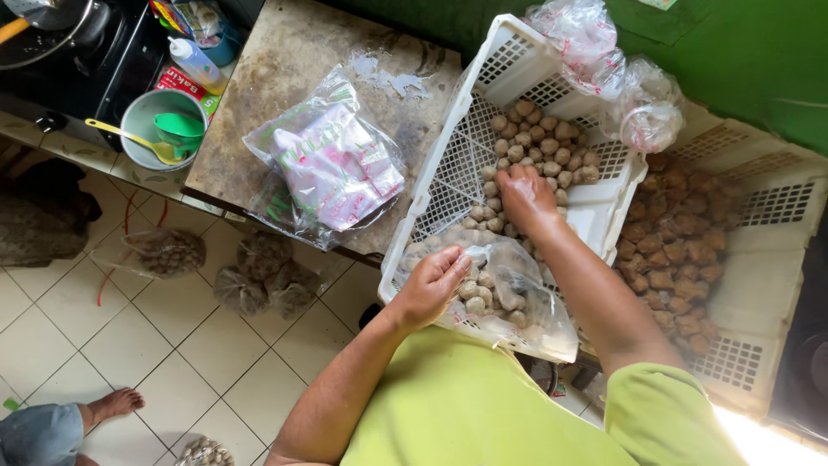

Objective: The person picks small round food items from a white crate and places them into a clear plastic bag held open with the other hand. They continue filling the bag until it is full, then set it aside and repeat the process with a new bag.

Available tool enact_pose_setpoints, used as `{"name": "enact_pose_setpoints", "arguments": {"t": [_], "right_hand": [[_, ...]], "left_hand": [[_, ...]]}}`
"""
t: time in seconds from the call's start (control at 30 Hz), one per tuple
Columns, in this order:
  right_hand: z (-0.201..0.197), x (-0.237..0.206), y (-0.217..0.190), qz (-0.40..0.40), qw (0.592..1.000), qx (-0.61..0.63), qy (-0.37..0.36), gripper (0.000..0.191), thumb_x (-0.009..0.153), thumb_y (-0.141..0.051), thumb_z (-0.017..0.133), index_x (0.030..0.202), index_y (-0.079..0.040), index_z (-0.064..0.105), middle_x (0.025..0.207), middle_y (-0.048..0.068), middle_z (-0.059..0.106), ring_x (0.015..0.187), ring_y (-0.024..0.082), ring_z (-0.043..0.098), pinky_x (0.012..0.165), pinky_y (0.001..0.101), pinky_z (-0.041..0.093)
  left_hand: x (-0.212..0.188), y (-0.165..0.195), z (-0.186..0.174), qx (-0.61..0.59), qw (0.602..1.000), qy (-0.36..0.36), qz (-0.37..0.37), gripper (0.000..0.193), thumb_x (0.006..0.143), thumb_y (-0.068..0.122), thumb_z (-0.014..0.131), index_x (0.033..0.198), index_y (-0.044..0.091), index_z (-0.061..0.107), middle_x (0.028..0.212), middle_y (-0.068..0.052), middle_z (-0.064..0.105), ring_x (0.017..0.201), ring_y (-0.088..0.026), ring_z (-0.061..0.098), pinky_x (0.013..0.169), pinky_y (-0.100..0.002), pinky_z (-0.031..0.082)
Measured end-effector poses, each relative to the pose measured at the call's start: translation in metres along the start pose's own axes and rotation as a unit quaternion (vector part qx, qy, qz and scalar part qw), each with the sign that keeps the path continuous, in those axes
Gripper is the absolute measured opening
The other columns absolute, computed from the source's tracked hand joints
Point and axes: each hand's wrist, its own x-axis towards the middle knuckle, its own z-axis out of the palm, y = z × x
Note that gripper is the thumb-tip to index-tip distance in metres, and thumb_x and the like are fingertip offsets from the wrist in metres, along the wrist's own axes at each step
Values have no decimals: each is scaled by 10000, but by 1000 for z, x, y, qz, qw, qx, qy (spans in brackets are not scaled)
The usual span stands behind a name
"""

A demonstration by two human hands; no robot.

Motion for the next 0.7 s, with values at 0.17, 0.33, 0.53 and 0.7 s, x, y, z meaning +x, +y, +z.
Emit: {"name": "enact_pose_setpoints", "arguments": {"t": [0.17, 0.33, 0.53, 0.7], "right_hand": [[-36, -19, 23, 40, 921, 385, 36, 281, 878, -159, 776, 1106, -31, 673, 1008, 106, 699, 884, 220, 661, 771, 410, 553], [-104, -95, 4, -218, 669, 679, -207, 254, 878, -72, 783, 1109, -1, 703, 901, 33, 714, 708, 92, 637, 581, 245, 547], [-106, -123, -41, -239, 873, 417, -87, 218, 866, -53, 742, 1083, -43, 714, 881, 53, 693, 685, 101, 649, 583, 253, 560], [-88, -80, 8, -48, 896, 438, -48, 67, 948, -109, 725, 994, -62, 738, 795, 90, 730, 637, 180, 661, 575, 323, 549]], "left_hand": [[-3, 4, -2, -14, 1000, -1, -1, 217, 1108, 240, 489, 995, 73, 568, 781, 110, 411, 675, -10, 352, 580, -219, 330], [-1, 6, -1, -34, 997, -5, 66, 260, 1125, 222, 465, 1211, 41, 630, 948, 101, 582, 829, 16, 476, 730, -190, 427], [0, 5, -1, -35, 999, -1, 21, 249, 1089, 206, 495, 1168, 29, 651, 875, 87, 567, 726, -9, 439, 614, -219, 385], [-5, 10, 0, 71, 996, -42, 34, 248, 1081, 221, 556, 1003, 10, 661, 790, 75, 519, 731, -21, 437, 620, -236, 402]]}}
